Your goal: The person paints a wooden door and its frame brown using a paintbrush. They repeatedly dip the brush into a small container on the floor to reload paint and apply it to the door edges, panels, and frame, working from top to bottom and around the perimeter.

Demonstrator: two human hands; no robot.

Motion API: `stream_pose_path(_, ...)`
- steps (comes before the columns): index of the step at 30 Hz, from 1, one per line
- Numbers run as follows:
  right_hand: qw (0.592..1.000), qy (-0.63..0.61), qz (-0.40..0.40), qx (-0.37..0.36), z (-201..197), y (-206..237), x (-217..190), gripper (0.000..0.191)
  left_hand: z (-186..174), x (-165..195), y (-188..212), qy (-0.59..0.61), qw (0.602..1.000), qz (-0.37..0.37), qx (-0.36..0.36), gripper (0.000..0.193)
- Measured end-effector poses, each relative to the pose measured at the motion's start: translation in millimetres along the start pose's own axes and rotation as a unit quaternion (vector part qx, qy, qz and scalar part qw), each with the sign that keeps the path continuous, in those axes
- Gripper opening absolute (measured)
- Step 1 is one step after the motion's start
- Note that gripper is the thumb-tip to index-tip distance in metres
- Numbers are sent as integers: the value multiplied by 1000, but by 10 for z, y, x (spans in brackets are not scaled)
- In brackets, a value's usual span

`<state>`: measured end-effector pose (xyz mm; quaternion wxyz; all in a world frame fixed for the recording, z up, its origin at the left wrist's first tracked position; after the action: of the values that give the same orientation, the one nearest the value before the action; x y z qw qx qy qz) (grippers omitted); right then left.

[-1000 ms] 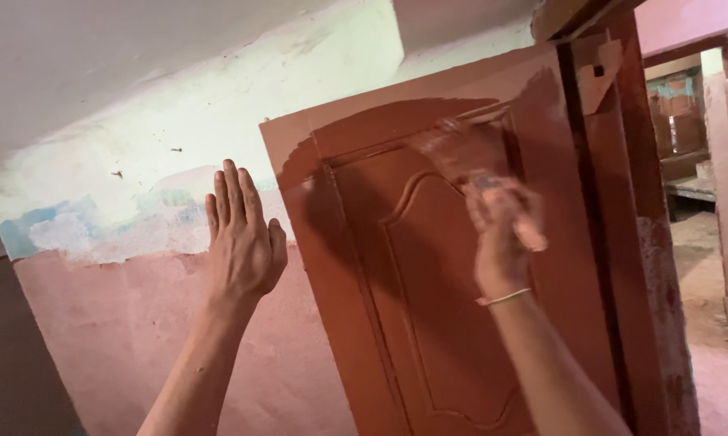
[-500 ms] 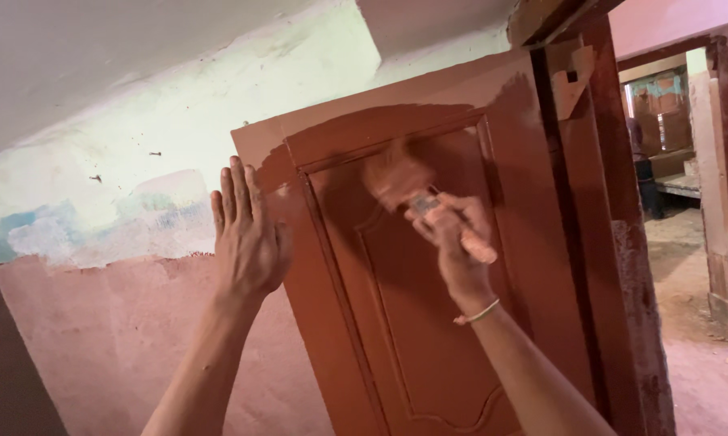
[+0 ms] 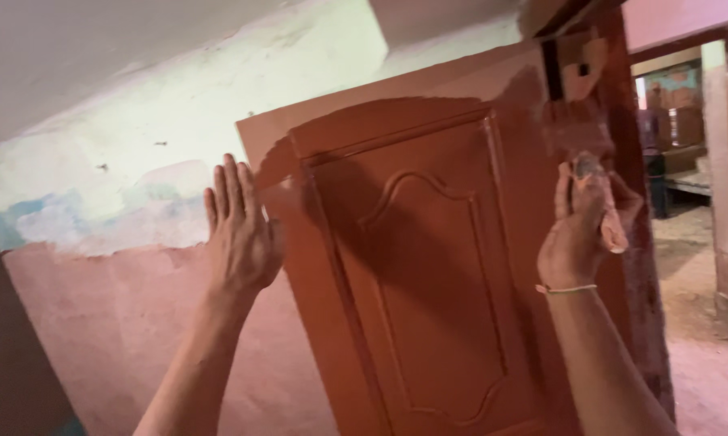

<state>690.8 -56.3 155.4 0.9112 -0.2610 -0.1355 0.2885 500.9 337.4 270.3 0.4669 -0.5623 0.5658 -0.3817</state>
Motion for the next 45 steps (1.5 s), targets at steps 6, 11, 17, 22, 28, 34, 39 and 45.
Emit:
stream_pose_path(6,950,125,-101,-269,967,752,12,24,-174,-233,72,8,1000,-8,9,80)
stream_pose_path(11,842,169,-206,-469,2028,1417,-60,26,-446,-481,92,-22,1000,5,17,78)
stream_pose_path(17,635,219,-56,-739,2525,1724,-61,25,-537,-767,201,-43,999,8,7,79)
stream_pose_path(22,497,368,-41,-785,2969,1854,74,25,-442,-877,253,-40,999,8,-18,79)
stream_pose_path(28,494,367,-409,-674,3524,1552,23,25,-349,-891,237,-33,999,7,-16,80)
stream_pose_path(34,419,302,-541,-664,3174,1822,109,18,-294,-869,249,-26,1000,5,-13,80)
stream_pose_path(39,421,325,-359,-767,2650,2318,28,34,-328,-859,178,-24,999,-12,-19,82)
stream_pose_path(45,623,165,-151,-750,2771,1868,101,13,-471,-820,212,18,999,-11,38,82)
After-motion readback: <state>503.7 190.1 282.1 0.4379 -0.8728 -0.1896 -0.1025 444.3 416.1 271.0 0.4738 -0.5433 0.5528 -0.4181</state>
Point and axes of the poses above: each hand's wrist, its own y-axis away from the middle knuckle, its own z-axis out of the palm, x = y × z, the point moved 6 cm from there along -y, towards the middle knuckle, and after that the axes turned 7 degrees about -z, right-handed, at the moved point
